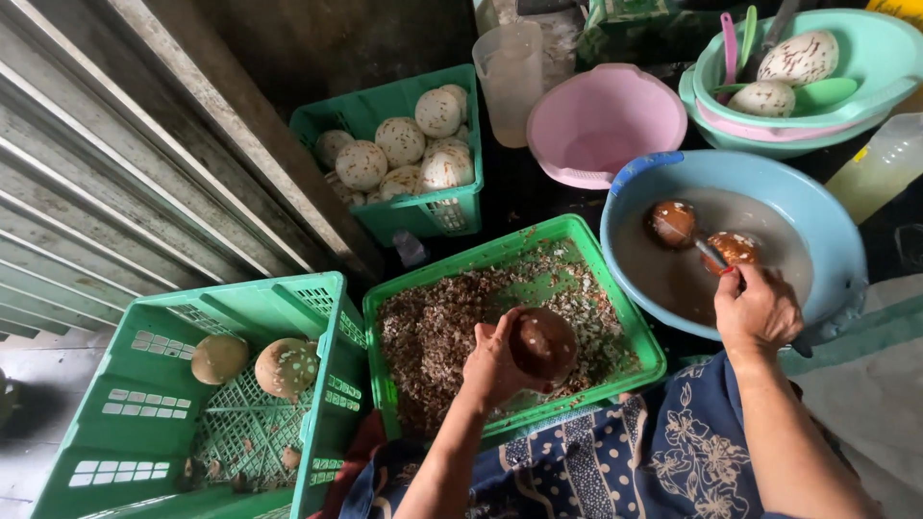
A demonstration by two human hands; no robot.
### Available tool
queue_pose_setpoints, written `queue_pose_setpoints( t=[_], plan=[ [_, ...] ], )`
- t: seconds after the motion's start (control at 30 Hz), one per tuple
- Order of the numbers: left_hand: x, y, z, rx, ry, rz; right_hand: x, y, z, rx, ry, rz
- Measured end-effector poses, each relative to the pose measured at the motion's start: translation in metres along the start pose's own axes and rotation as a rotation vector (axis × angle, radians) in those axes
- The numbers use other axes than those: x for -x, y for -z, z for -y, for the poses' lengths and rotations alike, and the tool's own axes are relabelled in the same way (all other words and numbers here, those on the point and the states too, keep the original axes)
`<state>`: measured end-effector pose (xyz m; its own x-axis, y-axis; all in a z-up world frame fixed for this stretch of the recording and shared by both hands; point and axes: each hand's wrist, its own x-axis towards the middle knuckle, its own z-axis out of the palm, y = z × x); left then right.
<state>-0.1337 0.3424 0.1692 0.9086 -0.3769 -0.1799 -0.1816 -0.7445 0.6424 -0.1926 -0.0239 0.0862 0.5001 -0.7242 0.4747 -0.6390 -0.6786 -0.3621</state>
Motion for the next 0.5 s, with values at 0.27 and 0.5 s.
queue_pose_setpoints(
  t=[0.27,0.5],
  plan=[
    [-0.015,-0.019,0.034,0.289,-0.462,-0.076,0.088,-0.009,0.116,-0.625,0.210,0.254],
    [0.032,-0.010,-0.025,0.278,0.125,-0.170,0.117,-0.060,0.143,-0.840,-0.431,0.910]
  ],
)
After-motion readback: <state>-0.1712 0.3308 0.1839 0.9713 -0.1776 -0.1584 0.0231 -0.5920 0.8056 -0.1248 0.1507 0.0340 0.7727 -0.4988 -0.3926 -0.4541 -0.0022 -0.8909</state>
